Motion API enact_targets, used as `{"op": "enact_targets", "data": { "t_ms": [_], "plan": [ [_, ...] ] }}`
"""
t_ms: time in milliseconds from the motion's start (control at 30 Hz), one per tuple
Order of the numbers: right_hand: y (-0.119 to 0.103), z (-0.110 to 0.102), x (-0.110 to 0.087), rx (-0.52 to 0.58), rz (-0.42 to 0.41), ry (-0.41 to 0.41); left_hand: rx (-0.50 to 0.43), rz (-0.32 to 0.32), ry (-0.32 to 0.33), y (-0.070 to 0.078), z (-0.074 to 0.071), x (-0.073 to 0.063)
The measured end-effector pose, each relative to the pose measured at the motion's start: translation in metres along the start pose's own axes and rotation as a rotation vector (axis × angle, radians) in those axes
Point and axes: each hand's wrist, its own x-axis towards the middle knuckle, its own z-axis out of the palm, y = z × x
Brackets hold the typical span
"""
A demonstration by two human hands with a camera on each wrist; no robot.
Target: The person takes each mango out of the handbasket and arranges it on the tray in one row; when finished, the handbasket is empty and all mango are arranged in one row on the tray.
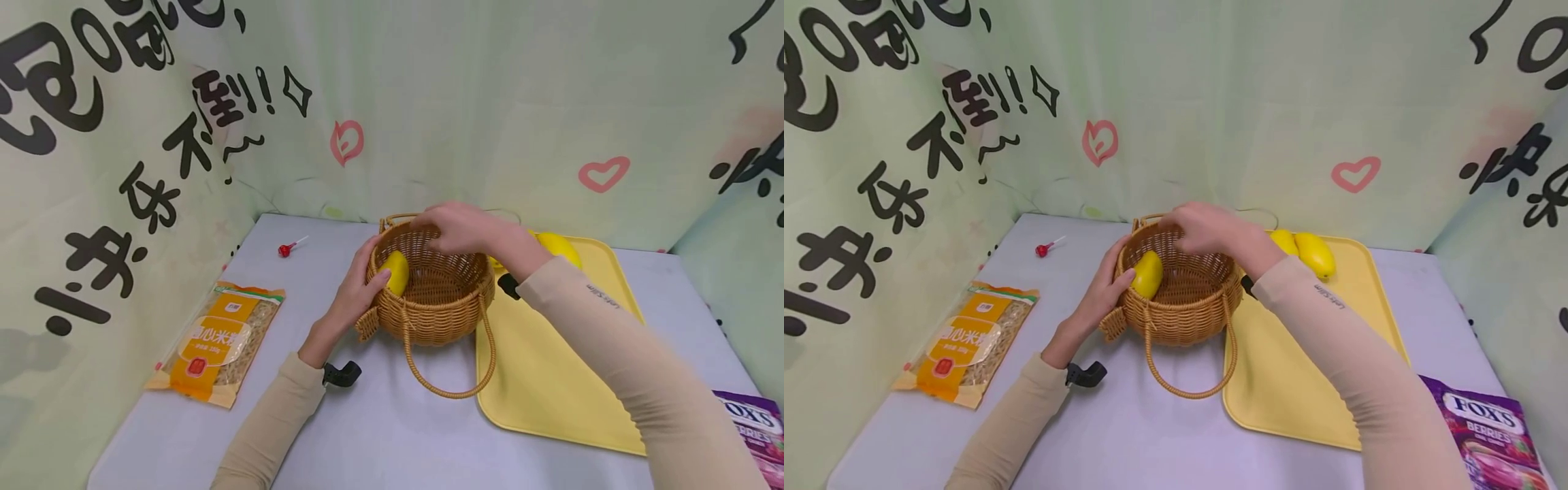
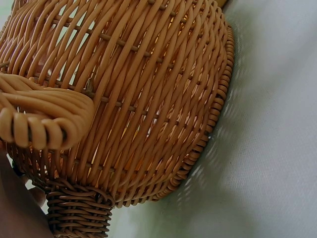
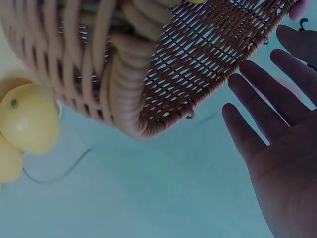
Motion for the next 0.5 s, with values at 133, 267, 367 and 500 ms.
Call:
{"op": "enact_targets", "data": {
  "t_ms": [133,267,367,500],
  "plan": [
    [0.002,0.003,0.009,0.020,0.007,-0.011,0.004,-0.009,-0.001,0.000,0.000,0.000],
    [0.000,0.003,0.016,0.058,0.015,-0.020,-0.003,-0.017,-0.003,0.001,0.000,0.000],
    [-0.002,0.003,0.020,0.063,0.013,-0.034,-0.009,-0.017,-0.007,0.001,0.000,0.000],
    [-0.004,0.004,0.024,0.056,0.015,-0.062,-0.007,-0.016,-0.005,0.000,0.000,0.000]
  ]
}}
